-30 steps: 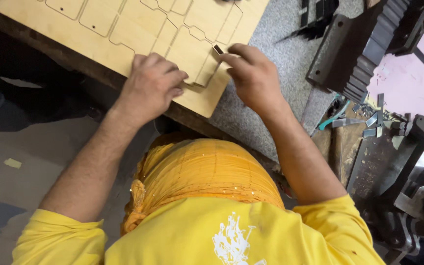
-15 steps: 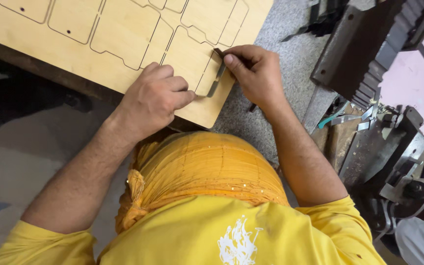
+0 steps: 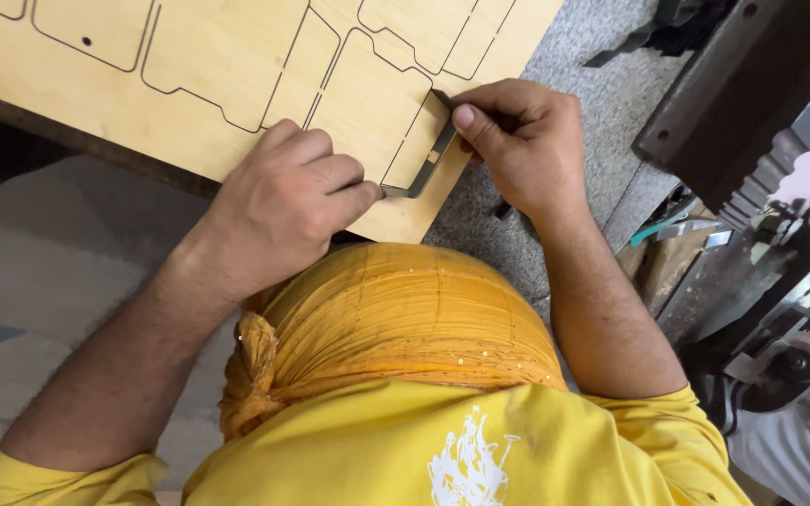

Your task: The person bends metal strips into L-shaped brackets using a manual bending machine and a hammer. They repeatedly place the metal strip into the machine, operate the lever to bend it, and then use a hammer to refine the angle. The person also uses a wooden template to check the fit of the bent brackets.

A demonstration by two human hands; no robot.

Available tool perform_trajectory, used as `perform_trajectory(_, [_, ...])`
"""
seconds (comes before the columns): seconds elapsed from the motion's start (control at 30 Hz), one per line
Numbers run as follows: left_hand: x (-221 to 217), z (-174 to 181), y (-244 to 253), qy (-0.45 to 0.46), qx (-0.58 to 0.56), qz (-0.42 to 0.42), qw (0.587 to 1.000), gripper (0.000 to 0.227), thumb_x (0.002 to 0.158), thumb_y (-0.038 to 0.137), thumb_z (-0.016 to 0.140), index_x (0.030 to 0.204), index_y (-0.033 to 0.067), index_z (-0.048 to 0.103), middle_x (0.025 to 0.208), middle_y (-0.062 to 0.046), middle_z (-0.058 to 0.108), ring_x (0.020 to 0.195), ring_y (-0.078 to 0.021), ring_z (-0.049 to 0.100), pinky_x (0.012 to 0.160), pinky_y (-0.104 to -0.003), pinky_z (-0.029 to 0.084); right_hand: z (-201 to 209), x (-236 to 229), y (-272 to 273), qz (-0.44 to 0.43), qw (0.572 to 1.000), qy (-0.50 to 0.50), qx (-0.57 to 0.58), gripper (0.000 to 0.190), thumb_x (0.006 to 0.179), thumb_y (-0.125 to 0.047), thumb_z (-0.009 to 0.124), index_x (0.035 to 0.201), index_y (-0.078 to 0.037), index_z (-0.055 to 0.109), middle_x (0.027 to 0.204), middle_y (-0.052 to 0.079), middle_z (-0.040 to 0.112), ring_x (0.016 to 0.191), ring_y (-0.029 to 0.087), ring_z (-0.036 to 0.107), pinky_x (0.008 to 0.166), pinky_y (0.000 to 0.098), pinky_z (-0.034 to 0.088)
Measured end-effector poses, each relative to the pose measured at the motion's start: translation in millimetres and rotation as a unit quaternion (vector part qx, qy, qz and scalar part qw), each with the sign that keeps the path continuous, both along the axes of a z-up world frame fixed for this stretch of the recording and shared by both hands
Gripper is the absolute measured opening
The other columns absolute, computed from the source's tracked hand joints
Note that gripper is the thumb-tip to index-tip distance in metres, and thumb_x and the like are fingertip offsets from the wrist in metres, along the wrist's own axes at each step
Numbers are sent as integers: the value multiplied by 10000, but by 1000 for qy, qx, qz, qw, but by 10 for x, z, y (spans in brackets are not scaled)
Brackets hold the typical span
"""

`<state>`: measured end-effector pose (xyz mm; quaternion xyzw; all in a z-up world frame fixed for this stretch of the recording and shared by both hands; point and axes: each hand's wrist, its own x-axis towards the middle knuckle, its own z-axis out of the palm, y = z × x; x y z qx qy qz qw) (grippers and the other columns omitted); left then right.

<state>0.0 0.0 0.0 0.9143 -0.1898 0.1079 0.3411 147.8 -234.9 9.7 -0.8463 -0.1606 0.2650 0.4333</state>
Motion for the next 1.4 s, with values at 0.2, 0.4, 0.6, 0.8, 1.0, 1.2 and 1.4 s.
perform_trajectory(0.2, [35, -1, -73, -14, -13, 1, 1000, 92, 963, 104, 732, 1000, 36, 781, 868, -19, 684, 821, -185, 568, 765, -374, 429, 7, -20, -7, 6, 1000, -2, 22, 107, 1010, -64, 769, 1068, 25, 756, 846, 77, 749, 734, 103, 711, 648, 253, 600])
perform_trajectory(0.4, [8, -56, -112, -10, -37, 7, 999, 88, 932, 42, 736, 995, 19, 792, 866, -13, 702, 798, -174, 563, 775, -368, 436, 1, -14, -27, 13, 1000, -13, 9, 106, 1004, -61, 772, 1076, 15, 761, 858, 73, 753, 748, 108, 727, 650, 253, 615])
perform_trajectory(0.6, [73, -11, -97, 6, -56, -15, 998, 91, 911, 63, 734, 970, 7, 774, 827, -4, 684, 781, -165, 573, 760, -358, 445, 40, 2, 24, 8, 1000, -7, 5, 91, 986, -43, 782, 1056, 12, 767, 853, 74, 743, 738, 107, 716, 635, 253, 599])
perform_trajectory(0.8, [114, -1, -60, 22, -57, -37, 997, 138, 891, 100, 714, 978, 1, 757, 828, 7, 643, 798, -169, 572, 764, -360, 443, 71, 29, 39, 19, 1000, -5, 1, 98, 972, -24, 789, 1060, 14, 768, 877, 77, 731, 742, 108, 711, 622, 249, 583])
perform_trajectory(1.0, [133, 20, -62, 26, -39, -44, 998, 103, 915, 94, 712, 965, 12, 750, 823, 11, 628, 814, -168, 572, 765, -355, 441, 101, 47, 51, 27, 1000, -1, -14, 104, 958, -34, 795, 1051, 5, 768, 865, 69, 734, 738, 105, 712, 621, 251, 586])
perform_trajectory(1.2, [151, 37, -55, 18, -53, -44, 998, 59, 929, 77, 724, 939, 24, 749, 809, 19, 617, 783, -165, 553, 752, -360, 427, 89, 51, 22, 41, 999, -8, -12, 130, 967, -56, 800, 1080, -2, 766, 911, 70, 745, 802, 115, 708, 697, 264, 586])
perform_trajectory(1.4, [243, 267, -48, -56, -34, -57, 996, 76, 944, 91, 778, 873, 67, 763, 758, 35, 595, 719, -154, 516, 738, -376, 407, 175, 85, -269, -30, 952, 248, 180, 317, 987, -82, 726, 1279, 28, 668, 1078, 105, 725, 869, 129, 697, 782, 270, 608])
